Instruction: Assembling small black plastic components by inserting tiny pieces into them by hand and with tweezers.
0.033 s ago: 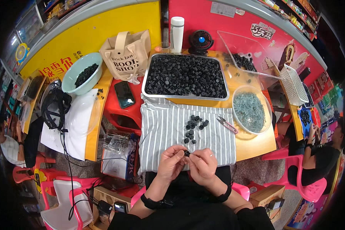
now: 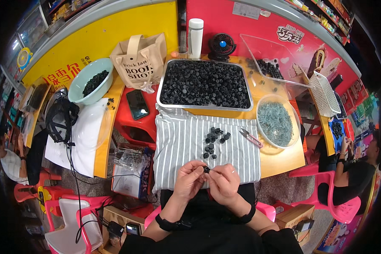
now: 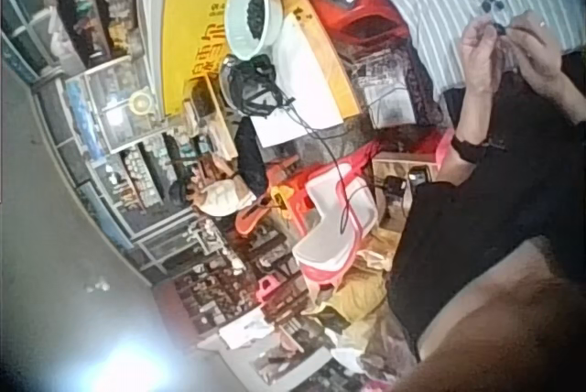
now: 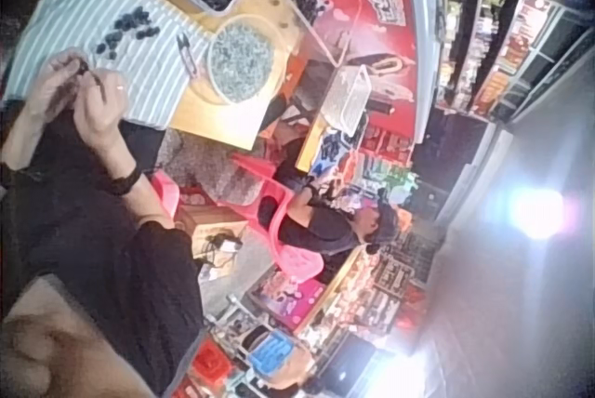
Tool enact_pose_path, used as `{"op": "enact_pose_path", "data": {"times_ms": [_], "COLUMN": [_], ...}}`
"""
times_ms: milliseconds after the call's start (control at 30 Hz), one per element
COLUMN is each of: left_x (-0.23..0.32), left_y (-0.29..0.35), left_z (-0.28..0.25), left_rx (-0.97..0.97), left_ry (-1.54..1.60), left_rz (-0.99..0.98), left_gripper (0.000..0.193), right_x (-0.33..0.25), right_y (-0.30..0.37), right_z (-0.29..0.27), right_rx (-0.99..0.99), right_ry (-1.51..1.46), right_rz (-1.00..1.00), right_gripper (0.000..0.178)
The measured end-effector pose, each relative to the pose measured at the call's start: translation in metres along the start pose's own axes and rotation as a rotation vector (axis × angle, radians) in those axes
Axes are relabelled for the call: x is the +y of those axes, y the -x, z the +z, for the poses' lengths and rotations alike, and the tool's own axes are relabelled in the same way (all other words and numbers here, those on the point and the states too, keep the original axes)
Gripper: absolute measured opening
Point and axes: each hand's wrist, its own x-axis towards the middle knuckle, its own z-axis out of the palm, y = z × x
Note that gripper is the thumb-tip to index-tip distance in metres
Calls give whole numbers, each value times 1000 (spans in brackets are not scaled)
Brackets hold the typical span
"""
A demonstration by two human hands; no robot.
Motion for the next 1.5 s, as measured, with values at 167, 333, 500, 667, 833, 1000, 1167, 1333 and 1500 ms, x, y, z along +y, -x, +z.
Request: {"op": "enact_pose_path", "data": {"times_ms": [167,333,500,667,833,1000,1167,1333,1500], "left_x": [-3,-2,0,-2,-1,-1,-1,-2,-5], "left_y": [-1,-2,-1,0,0,0,-2,-1,-3], "left_z": [-3,-2,1,3,6,7,5,3,2], "left_rx": [25,-19,-33,28,42,24,-5,-5,-37], "left_ry": [-35,-39,-32,-20,-27,-35,-75,-70,-86], "left_rz": [35,42,32,38,45,52,57,65,86], "left_gripper": [17,16,15,14,14,13,13,14,14], "right_x": [-1,-1,0,4,3,7,8,11,10], "right_y": [-2,-5,-6,2,0,2,2,8,7], "right_z": [0,0,3,8,7,9,10,11,11], "right_rx": [-18,-19,-17,11,-22,-31,-5,-12,-28], "right_ry": [22,-2,-40,2,18,-15,-40,-197,-274], "right_rz": [-55,-51,-68,-92,-125,-105,-88,112,264], "right_gripper": [19,19,19,20,20,20,17,21,26]}}
